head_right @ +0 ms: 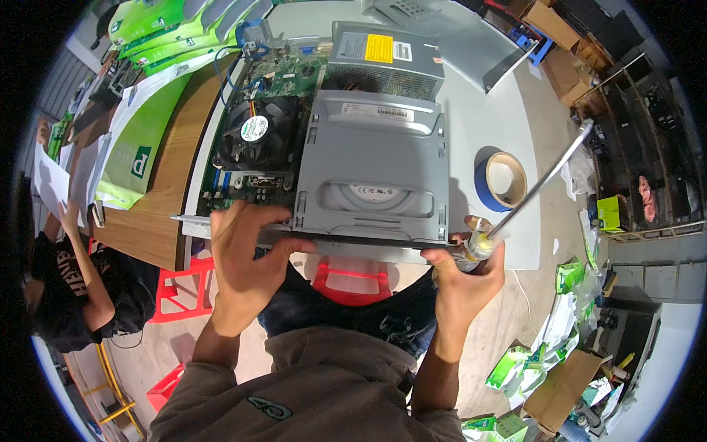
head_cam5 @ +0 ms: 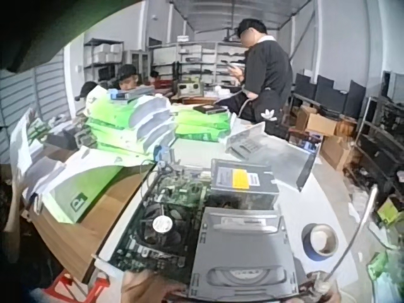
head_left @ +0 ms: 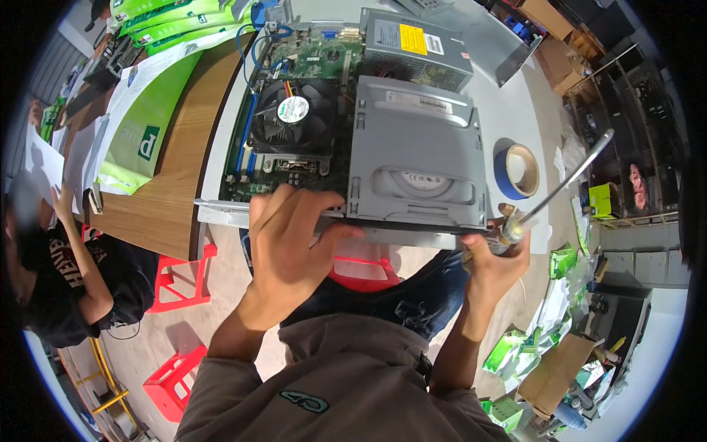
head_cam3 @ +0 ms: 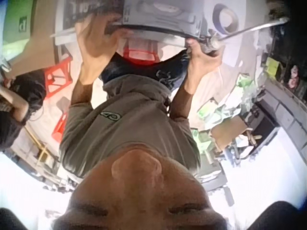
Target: The person removes an optical drive from a computer chassis, turning it over by hand to observe its sides and then using a screwdriver to remove a screw from its casing.
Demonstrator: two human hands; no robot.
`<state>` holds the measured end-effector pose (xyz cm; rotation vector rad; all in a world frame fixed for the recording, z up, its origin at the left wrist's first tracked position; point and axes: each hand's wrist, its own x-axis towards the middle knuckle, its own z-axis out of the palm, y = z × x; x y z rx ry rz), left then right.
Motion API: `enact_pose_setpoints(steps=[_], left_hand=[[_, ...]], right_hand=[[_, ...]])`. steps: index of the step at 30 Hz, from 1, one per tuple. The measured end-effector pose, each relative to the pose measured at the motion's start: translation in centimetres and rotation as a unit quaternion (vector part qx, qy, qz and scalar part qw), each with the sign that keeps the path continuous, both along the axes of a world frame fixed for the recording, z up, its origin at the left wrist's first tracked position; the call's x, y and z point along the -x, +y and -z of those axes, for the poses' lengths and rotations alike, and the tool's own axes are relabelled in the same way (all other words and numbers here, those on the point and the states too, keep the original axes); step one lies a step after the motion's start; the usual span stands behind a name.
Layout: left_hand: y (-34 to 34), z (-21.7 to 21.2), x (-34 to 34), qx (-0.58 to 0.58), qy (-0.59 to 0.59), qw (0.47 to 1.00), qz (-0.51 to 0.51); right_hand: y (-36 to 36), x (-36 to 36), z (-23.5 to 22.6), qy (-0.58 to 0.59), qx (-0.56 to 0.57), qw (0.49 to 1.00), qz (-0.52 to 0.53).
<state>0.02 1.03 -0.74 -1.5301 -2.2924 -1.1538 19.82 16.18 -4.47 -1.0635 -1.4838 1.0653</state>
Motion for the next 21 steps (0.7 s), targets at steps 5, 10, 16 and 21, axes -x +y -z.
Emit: enact_pose_setpoints(steps=[5,10,16,21], left_hand=[[-0.6,-1.7,-0.1,0.034,-0.034,0.998,0.029],[3.0,-4.8,2.5,-0.011,0.026,0.998,0.065],[12.3,-3.0,7.0,0.057,0.08,0.986,0.132],[13.7,-1.9,7.0,0.07,-0.026,0.992,0.099]], right_hand=[[0.4,-0.9,-0.2,0.031,0.024,0.998,-0.058],[1.3,-1.3,-0.3,0.076,0.04,0.991,-0.1],[1.1,-1.0,0.2,0.111,0.062,0.986,-0.112],[1.9,-0.8,0.1,0.126,0.087,0.98,-0.125]])
